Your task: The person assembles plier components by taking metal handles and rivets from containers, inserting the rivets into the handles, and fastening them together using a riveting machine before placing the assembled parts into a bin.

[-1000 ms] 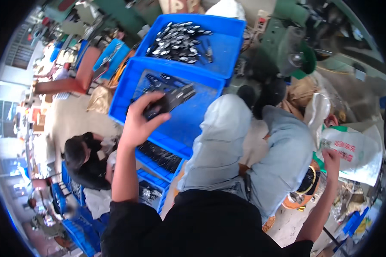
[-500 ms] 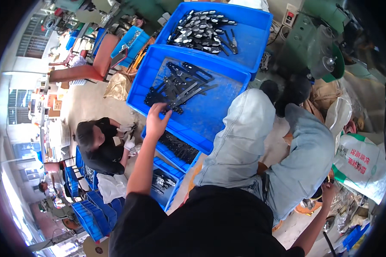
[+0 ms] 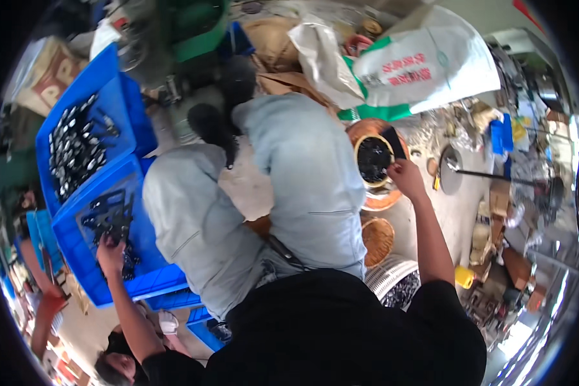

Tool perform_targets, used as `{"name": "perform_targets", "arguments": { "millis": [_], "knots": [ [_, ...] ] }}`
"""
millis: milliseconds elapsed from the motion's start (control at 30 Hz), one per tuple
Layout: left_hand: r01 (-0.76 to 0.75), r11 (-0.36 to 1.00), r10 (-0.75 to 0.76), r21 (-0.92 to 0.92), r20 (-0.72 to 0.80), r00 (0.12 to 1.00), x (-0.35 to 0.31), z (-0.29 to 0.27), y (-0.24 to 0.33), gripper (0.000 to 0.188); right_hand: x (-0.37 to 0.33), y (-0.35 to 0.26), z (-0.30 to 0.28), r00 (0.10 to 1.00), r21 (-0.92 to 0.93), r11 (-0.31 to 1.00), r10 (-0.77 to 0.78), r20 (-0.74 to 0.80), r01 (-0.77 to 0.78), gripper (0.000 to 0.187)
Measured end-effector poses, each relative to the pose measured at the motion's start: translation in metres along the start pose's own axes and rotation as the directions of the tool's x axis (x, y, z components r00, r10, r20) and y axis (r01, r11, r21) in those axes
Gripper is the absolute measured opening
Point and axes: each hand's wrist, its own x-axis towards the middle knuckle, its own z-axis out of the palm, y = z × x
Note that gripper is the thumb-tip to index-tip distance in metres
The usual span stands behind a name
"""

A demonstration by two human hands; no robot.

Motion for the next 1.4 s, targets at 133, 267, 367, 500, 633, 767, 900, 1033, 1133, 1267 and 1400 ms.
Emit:
{"name": "perform_targets", "arguments": {
  "millis": [133,267,367,500,633,767,900,1033,1133,1267,1400],
  "knots": [
    [0.015,0.922,-0.037,-0.387,-0.048,0.998,-0.022,-0.028,0.034,0.03,0.0,0.005,-0.001,0.998,0.056,0.997,-0.054,-0.032,0.055,0.015],
    [-0.171,0.523,-0.007,-0.835,-0.205,0.979,-0.069,-0.044,0.068,0.046,0.005,-0.007,0.017,0.973,-0.01,0.974,-0.225,-0.055,0.225,0.012],
    [-0.203,0.34,0.01,-0.918,-0.213,0.977,-0.097,-0.035,0.093,0.051,0.01,-0.009,0.033,0.965,-0.161,0.958,-0.252,-0.075,0.238,0.012],
    [-0.188,0.136,0.056,-0.973,-0.182,0.982,-0.124,-0.004,0.125,0.051,0.009,-0.014,0.036,0.959,-0.16,0.951,-0.277,-0.061,0.265,0.011],
    [-0.041,-0.199,0.06,-0.979,-0.054,0.997,-0.144,0.017,0.146,0.051,0.008,-0.014,0.039,0.966,-0.128,0.963,-0.247,-0.072,0.237,0.011],
    [0.07,-0.335,0.072,-0.94,0.049,0.996,-0.148,0.023,0.159,0.049,0.01,-0.013,0.039,0.969,-0.081,0.972,-0.227,-0.094,0.22,0.013],
    [0.054,-0.29,0.047,-0.956,0.042,0.998,-0.149,0.024,0.164,0.049,0.011,-0.014,0.032,0.984,-0.037,0.985,-0.171,-0.058,0.169,0.012],
    [0.082,-0.294,0.052,-0.952,0.07,0.996,-0.148,0.023,0.172,0.049,0.019,-0.017,0.025,0.966,-0.051,0.976,-0.218,-0.136,0.213,0.012],
    [0.097,-0.29,0.058,-0.952,0.084,0.995,-0.147,0.024,0.174,0.049,0.024,-0.022,0.028,0.923,-0.076,0.95,-0.313,-0.224,0.303,0.012],
    [0.1,-0.268,0.056,-0.958,0.088,0.995,-0.149,0.024,0.18,0.049,0.031,-0.021,0.033,0.882,-0.197,0.894,-0.436,-0.177,0.402,0.01],
    [0.1,-0.31,0.031,-0.945,0.096,0.995,-0.151,0.016,0.187,0.045,0.034,-0.024,0.036,0.882,-0.193,0.887,-0.448,-0.143,0.419,0.01]
  ]
}}
